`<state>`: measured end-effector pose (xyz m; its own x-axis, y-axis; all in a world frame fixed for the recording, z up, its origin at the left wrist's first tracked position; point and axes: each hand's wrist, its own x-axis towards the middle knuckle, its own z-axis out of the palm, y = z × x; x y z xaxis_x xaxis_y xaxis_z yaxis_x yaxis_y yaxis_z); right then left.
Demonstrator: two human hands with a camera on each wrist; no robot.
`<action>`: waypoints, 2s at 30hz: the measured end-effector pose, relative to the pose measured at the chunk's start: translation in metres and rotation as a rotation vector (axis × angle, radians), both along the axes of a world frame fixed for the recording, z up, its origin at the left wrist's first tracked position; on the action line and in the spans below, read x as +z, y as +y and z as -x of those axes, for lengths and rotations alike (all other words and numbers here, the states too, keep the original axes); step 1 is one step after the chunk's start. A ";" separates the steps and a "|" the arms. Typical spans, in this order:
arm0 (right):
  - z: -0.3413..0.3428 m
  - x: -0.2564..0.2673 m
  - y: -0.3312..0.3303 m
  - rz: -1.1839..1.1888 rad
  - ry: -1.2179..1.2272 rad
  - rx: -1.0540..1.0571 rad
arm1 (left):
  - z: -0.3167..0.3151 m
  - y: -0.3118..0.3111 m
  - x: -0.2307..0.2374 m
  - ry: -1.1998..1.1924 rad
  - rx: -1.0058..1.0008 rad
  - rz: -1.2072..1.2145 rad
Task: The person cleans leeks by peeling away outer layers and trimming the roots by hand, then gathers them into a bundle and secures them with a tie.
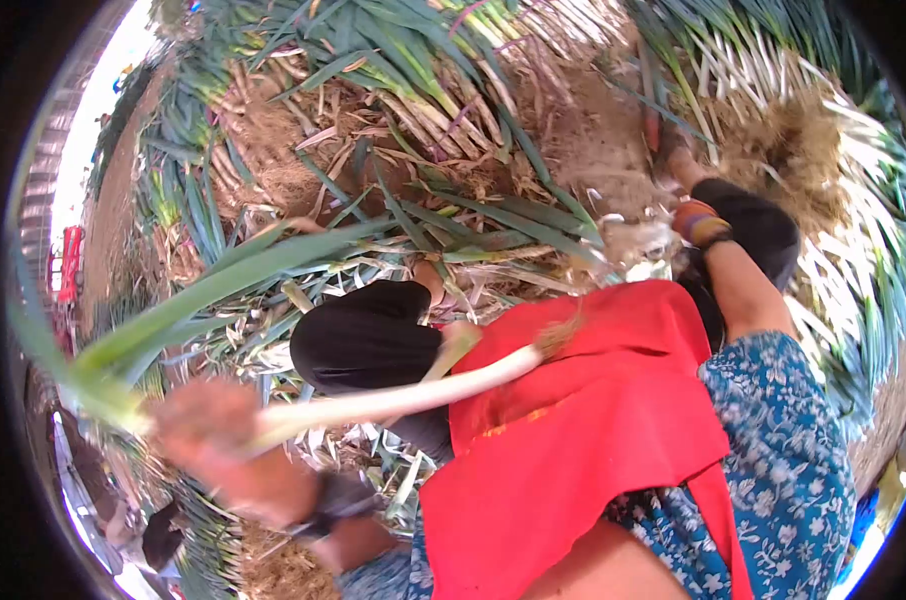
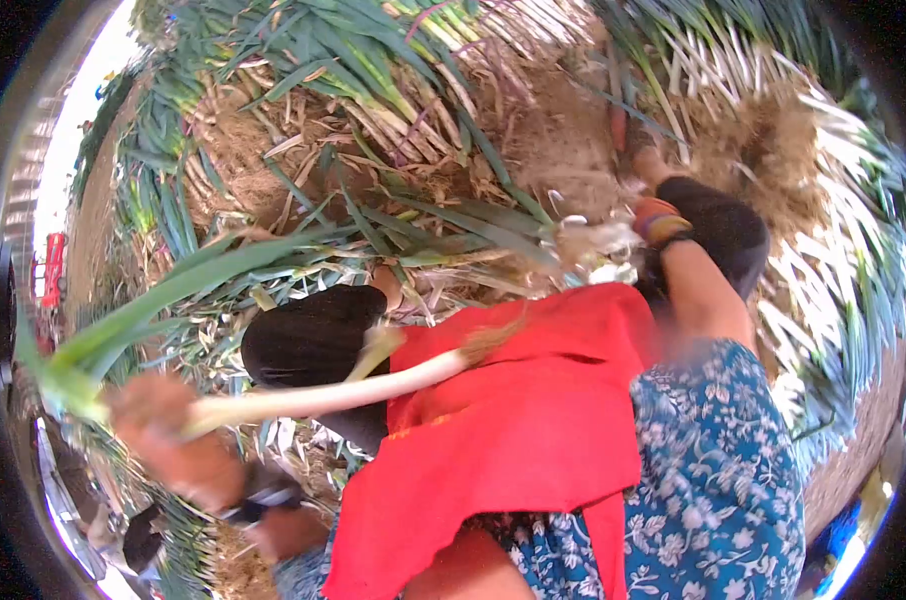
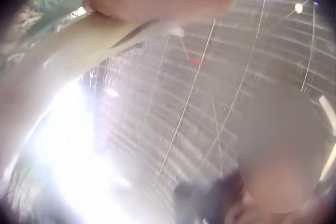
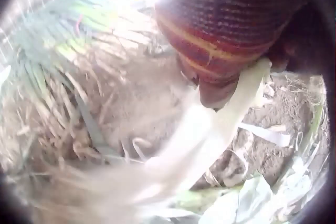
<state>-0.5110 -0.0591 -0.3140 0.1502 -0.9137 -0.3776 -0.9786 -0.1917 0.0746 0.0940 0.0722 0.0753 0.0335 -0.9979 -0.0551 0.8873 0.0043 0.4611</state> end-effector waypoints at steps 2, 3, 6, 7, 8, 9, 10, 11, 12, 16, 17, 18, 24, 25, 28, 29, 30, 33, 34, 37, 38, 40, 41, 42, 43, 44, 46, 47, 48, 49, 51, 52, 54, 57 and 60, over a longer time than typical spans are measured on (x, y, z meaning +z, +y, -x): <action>0.032 0.004 -0.007 -0.066 0.068 -0.083 | -0.049 0.005 0.038 -0.517 0.051 0.367; 0.013 -0.001 -0.002 -0.051 -0.073 -0.025 | -0.041 0.004 0.043 -0.645 0.214 0.321; -0.081 0.056 -0.049 -0.031 -0.150 0.064 | 0.041 -0.037 0.023 -0.970 0.928 -0.015; -0.128 0.101 -0.052 0.024 -0.169 0.126 | 0.051 -0.042 0.016 -0.792 0.743 0.012; -0.158 0.113 -0.068 0.073 -0.186 0.248 | 0.052 -0.047 0.006 -0.620 0.546 0.032; -0.193 0.134 -0.077 0.257 -0.463 0.184 | 0.045 -0.056 -0.012 -0.515 0.399 0.089; -0.231 0.198 -0.081 0.118 -0.551 0.330 | 0.042 -0.065 -0.028 -0.402 0.249 0.146; -0.261 0.217 -0.086 0.247 -0.989 0.351 | 0.050 -0.070 -0.034 -0.354 0.240 0.098; -0.289 0.246 -0.089 0.379 -1.047 0.520 | 0.060 -0.074 -0.040 -0.303 0.227 0.046; -0.335 0.333 -0.048 0.322 -1.061 0.670 | 0.079 -0.075 -0.050 -0.328 0.217 0.027; -0.339 0.325 -0.041 0.157 -1.260 0.715 | 0.082 -0.074 -0.049 -0.347 0.203 -0.009; -0.340 0.325 -0.030 -0.111 -1.260 0.617 | 0.086 -0.074 -0.049 -0.366 0.185 -0.048; -0.343 0.312 0.009 0.022 -1.505 0.384 | 0.106 -0.083 -0.053 -0.380 0.164 -0.087; -0.340 0.304 0.003 0.178 -1.563 0.438 | 0.106 -0.085 -0.056 -0.370 0.169 -0.082; -0.325 0.320 0.008 -0.604 -2.337 -0.309 | 0.099 -0.091 -0.063 -0.338 0.205 -0.057; -0.309 0.326 0.008 -0.711 -2.340 -0.302 | 0.091 -0.092 -0.066 -0.302 0.195 -0.018; -0.289 0.325 0.006 -0.814 -2.340 -0.297 | 0.085 -0.092 -0.068 -0.265 0.181 0.021; -0.248 0.290 0.009 0.009 -1.674 -0.130 | 0.068 -0.095 -0.072 -0.255 0.253 0.001; -0.225 0.250 0.003 0.390 -1.387 0.140 | 0.063 -0.094 -0.073 -0.265 0.306 0.001; -0.161 0.150 -0.002 0.487 -0.833 0.325 | 0.069 -0.094 -0.079 -0.277 0.259 -0.013; -0.151 0.134 -0.001 0.243 -0.614 0.253 | 0.074 -0.096 -0.087 -0.239 0.192 -0.071; -0.139 0.112 0.002 0.309 -0.410 0.326 | 0.083 -0.102 -0.093 -0.243 0.166 -0.048; -0.127 0.108 0.004 0.361 -0.194 0.420 | 0.084 -0.101 -0.090 -0.231 0.227 -0.075; -0.115 0.107 0.009 0.354 -0.186 0.410 | 0.082 -0.099 -0.087 -0.221 0.293 -0.106; -0.105 0.106 0.013 0.402 -0.200 0.359 | 0.074 -0.099 -0.081 -0.222 0.293 -0.063; -0.099 0.106 0.010 0.458 -0.218 0.317 | 0.064 -0.099 -0.076 -0.225 0.298 -0.058; -0.097 0.101 -0.001 0.565 -0.273 0.249 | 0.044 -0.097 -0.067 -0.257 0.370 -0.044; -0.098 0.098 -0.003 0.610 -0.303 0.209 | 0.047 -0.096 -0.062 -0.291 0.406 -0.027; -0.107 0.115 0.001 0.654 -0.327 0.159 | 0.051 -0.095 -0.063 -0.300 0.407 -0.032; -0.126 0.128 -0.001 0.734 -0.582 0.129 | 0.058 -0.097 -0.064 -0.297 0.430 -0.048; -0.203 0.246 0.006 0.860 -0.883 0.246 | 0.073 -0.101 -0.069 -0.257 0.420 0.007; -0.227 0.272 0.012 0.868 -0.936 0.364 | 0.075 -0.105 -0.075 -0.242 0.392 0.017; -0.264 0.296 0.021 0.886 -0.954 0.519 | 0.088 -0.108 -0.073 -0.222 0.388 -0.001; -0.289 0.293 0.014 0.986 -0.859 0.545 | 0.090 -0.105 -0.071 -0.218 0.381 0.010; -0.279 0.283 0.012 0.992 -0.815 0.539 | 0.083 -0.097 -0.067 -0.251 0.442 -0.024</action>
